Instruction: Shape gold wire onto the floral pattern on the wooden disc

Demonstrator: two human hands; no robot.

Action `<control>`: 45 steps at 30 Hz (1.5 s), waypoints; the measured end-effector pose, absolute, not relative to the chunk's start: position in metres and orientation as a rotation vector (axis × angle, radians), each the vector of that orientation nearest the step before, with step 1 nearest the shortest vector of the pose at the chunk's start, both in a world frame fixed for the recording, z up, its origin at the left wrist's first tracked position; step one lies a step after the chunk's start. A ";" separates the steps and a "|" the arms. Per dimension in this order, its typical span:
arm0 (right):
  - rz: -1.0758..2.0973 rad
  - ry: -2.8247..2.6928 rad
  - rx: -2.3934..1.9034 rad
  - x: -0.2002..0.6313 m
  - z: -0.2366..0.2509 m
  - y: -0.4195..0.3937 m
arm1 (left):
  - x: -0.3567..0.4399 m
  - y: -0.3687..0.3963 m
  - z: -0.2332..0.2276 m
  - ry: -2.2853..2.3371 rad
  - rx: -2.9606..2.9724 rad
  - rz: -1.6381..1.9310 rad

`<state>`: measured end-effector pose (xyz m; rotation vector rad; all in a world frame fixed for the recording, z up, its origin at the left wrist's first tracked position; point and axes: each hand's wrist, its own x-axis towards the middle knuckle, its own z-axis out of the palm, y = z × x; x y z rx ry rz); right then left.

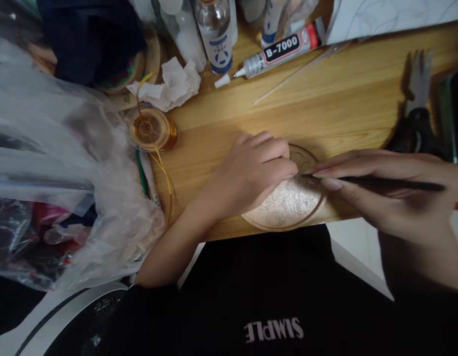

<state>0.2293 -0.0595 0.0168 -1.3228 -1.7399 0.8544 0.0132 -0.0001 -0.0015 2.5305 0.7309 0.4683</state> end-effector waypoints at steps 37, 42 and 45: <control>0.772 -2.270 -0.969 0.259 0.003 -0.007 | 0.015 0.004 -0.019 0.965 2.580 0.487; 0.773 -2.277 -0.995 0.260 0.003 -0.006 | 0.015 0.003 -0.019 0.952 2.559 0.476; 0.761 -2.295 -0.991 0.260 0.003 -0.006 | 0.016 0.003 -0.020 0.951 2.546 0.474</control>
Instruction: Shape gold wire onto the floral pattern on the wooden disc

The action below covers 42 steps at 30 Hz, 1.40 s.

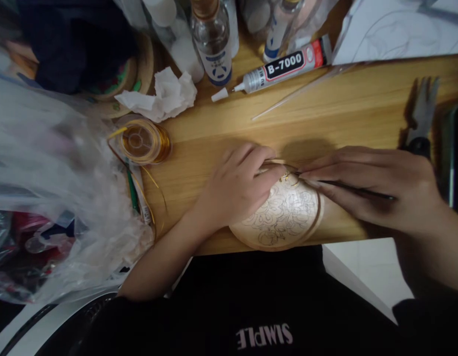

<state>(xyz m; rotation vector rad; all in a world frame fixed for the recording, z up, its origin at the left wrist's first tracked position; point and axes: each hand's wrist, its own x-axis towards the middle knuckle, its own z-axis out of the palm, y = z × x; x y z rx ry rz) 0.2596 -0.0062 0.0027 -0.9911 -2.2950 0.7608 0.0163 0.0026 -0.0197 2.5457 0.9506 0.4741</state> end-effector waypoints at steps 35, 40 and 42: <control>0.899 -2.157 -1.057 0.261 -0.002 -0.008 | 0.017 0.001 -0.026 0.908 2.667 0.486; 0.906 -2.164 -1.056 0.260 -0.001 -0.007 | 0.018 0.000 -0.027 0.911 2.658 0.517; 0.901 -2.169 -1.054 0.261 -0.001 -0.007 | 0.018 0.000 -0.028 0.899 2.658 0.527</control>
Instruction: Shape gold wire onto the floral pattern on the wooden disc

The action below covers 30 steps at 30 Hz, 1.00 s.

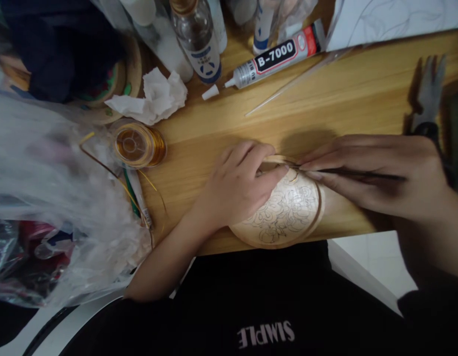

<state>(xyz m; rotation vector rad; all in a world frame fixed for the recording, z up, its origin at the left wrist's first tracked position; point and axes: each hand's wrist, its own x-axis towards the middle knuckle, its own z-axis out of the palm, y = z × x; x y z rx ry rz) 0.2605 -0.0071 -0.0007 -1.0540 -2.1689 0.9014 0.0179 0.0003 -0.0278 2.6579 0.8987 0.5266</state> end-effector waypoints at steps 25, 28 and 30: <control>0.825 -2.223 -1.038 0.255 0.000 -0.010 | 0.018 0.002 -0.022 0.911 2.557 0.456; 0.809 -2.231 -1.007 0.255 0.001 -0.010 | 0.018 0.003 -0.022 0.919 2.560 0.447; 0.799 -2.240 -1.002 0.255 0.001 -0.010 | 0.018 0.002 -0.022 0.922 2.556 0.448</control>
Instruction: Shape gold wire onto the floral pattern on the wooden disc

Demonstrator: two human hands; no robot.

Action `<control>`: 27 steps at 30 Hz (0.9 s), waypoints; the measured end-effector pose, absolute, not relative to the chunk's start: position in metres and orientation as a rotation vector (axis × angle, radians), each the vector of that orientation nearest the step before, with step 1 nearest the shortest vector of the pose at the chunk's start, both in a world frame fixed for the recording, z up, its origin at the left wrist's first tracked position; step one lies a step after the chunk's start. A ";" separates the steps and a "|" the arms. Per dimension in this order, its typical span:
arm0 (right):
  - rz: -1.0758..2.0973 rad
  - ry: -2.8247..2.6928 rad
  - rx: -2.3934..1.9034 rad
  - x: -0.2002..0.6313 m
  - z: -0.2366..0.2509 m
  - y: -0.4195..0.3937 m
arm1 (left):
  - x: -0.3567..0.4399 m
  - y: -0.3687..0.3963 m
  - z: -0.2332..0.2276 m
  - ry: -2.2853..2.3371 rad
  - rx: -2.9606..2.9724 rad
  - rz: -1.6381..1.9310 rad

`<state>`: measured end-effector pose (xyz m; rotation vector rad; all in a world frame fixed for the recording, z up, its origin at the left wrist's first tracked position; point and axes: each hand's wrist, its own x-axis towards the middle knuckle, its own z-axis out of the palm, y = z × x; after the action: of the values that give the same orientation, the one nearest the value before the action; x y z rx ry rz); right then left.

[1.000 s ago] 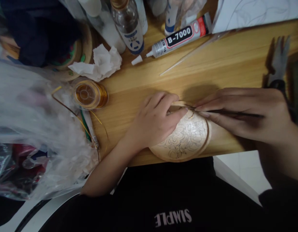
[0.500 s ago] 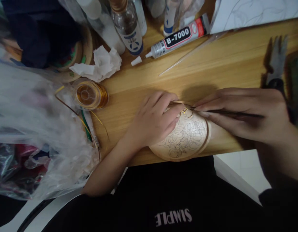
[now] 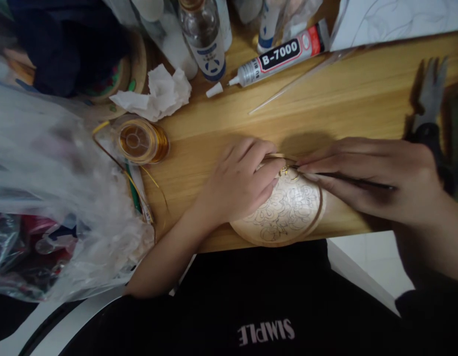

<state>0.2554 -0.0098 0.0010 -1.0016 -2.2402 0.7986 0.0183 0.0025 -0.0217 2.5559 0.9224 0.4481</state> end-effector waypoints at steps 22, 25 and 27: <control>0.874 -2.167 -1.066 0.255 0.000 -0.010 | 0.018 0.003 -0.021 0.921 2.551 0.425; 0.880 -2.182 -1.048 0.256 0.001 -0.009 | 0.019 0.002 -0.022 0.932 2.537 0.439; 0.874 -2.191 -1.042 0.257 0.001 -0.008 | 0.019 0.002 -0.022 0.931 2.540 0.447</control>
<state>0.2570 -0.0084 0.0005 -1.0425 -2.1909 0.8735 0.0185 0.0022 -0.0224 2.5397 0.9306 0.4467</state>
